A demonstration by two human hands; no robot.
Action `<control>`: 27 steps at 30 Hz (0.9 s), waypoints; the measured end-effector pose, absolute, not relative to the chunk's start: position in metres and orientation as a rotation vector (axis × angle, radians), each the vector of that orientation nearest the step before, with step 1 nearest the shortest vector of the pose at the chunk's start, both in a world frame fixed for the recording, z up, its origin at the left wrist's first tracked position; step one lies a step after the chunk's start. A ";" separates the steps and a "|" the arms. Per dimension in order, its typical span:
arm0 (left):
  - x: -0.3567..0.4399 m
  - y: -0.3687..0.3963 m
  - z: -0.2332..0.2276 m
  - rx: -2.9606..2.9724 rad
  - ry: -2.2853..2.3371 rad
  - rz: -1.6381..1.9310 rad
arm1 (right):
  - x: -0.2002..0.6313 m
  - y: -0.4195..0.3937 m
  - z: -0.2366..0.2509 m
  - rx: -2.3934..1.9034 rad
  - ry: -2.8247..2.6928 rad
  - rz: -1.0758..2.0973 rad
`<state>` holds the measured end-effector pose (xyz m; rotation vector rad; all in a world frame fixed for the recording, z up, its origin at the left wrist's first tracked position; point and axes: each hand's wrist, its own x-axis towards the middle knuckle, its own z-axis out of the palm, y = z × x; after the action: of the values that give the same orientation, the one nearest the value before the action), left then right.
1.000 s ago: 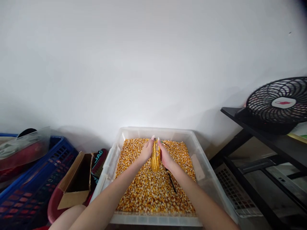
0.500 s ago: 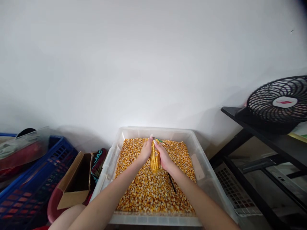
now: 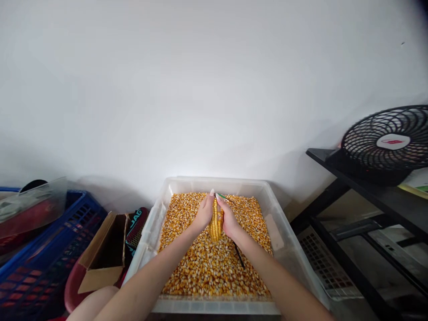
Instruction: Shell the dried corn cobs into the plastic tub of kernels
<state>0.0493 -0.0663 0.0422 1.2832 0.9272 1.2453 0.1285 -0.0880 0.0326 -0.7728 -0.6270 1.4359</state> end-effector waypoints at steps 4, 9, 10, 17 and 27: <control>0.046 -0.060 0.038 1.254 0.989 1.267 | 0.129 -0.089 0.036 -0.721 -0.659 1.523; 0.045 -0.062 0.040 1.394 1.006 1.299 | 0.133 -0.088 0.041 -0.784 -0.569 1.619; 0.046 -0.064 0.041 1.429 0.990 1.302 | 0.133 -0.087 0.042 -0.803 -0.559 1.615; 0.052 -0.073 0.042 1.457 0.942 1.383 | 0.125 -0.091 0.041 -0.782 -0.527 1.412; 0.048 -0.072 0.044 1.301 0.975 1.407 | 0.128 -0.088 0.034 -0.760 -0.726 1.345</control>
<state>0.0477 -0.0715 0.0442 1.3008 0.9749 1.4066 0.1278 -0.0884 0.0335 -0.7604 -0.7258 1.3454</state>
